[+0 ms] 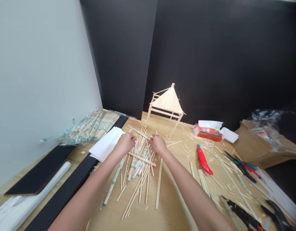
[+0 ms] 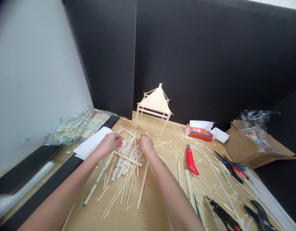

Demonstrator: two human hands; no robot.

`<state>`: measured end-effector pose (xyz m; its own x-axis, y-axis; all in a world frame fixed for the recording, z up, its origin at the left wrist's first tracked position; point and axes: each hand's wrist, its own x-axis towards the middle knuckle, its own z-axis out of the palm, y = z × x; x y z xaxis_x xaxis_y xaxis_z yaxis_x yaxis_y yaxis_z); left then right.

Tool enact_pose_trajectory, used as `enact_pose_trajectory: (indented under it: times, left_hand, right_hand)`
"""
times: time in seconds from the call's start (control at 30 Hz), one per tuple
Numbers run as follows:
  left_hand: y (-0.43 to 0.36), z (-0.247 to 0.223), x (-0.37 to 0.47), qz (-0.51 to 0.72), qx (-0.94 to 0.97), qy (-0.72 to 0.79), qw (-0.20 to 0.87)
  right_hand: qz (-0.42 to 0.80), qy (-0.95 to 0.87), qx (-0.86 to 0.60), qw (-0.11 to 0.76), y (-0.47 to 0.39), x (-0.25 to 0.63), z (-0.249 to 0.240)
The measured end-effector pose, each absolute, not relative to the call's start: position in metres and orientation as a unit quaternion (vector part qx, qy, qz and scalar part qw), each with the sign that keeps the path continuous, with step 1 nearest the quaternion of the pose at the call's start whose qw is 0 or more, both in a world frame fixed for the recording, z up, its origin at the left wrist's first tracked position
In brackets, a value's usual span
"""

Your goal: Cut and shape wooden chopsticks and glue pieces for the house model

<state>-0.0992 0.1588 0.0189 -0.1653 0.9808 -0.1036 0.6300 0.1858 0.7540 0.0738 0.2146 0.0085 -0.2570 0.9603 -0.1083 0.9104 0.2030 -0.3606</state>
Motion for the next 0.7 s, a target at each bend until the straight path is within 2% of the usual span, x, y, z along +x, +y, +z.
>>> enact_pose_trajectory:
  times: [0.2, 0.4, 0.5, 0.57, 0.7]
  left_hand:
    - [0.165, 0.008, -0.081, 0.460, 0.474, 0.600, 0.452]
    - [0.147, 0.048, -0.058, 0.658, 0.349, 0.456, 0.486]
    - [0.122, 0.072, -0.039, 0.671, 0.329, 0.402, 0.530]
    - [0.103, 0.083, -0.023, 0.659, 0.285, 0.333, 0.611]
    - [0.073, 0.089, 0.005, 0.645, 0.203, 0.279, 0.681]
  right_hand:
    - [0.183, -0.789, -0.577, 0.110, 0.190, 0.093, 0.023]
    - [0.271, -0.804, -0.509, 0.142, 0.098, 0.127, 0.055]
    - [0.421, -0.751, -0.484, 0.159, 0.045, 0.141, 0.064]
    - [0.489, -0.721, -0.467, 0.149, 0.017, 0.147, 0.065]
    - [0.561, -0.649, -0.493, 0.144, -0.020, 0.147, 0.052]
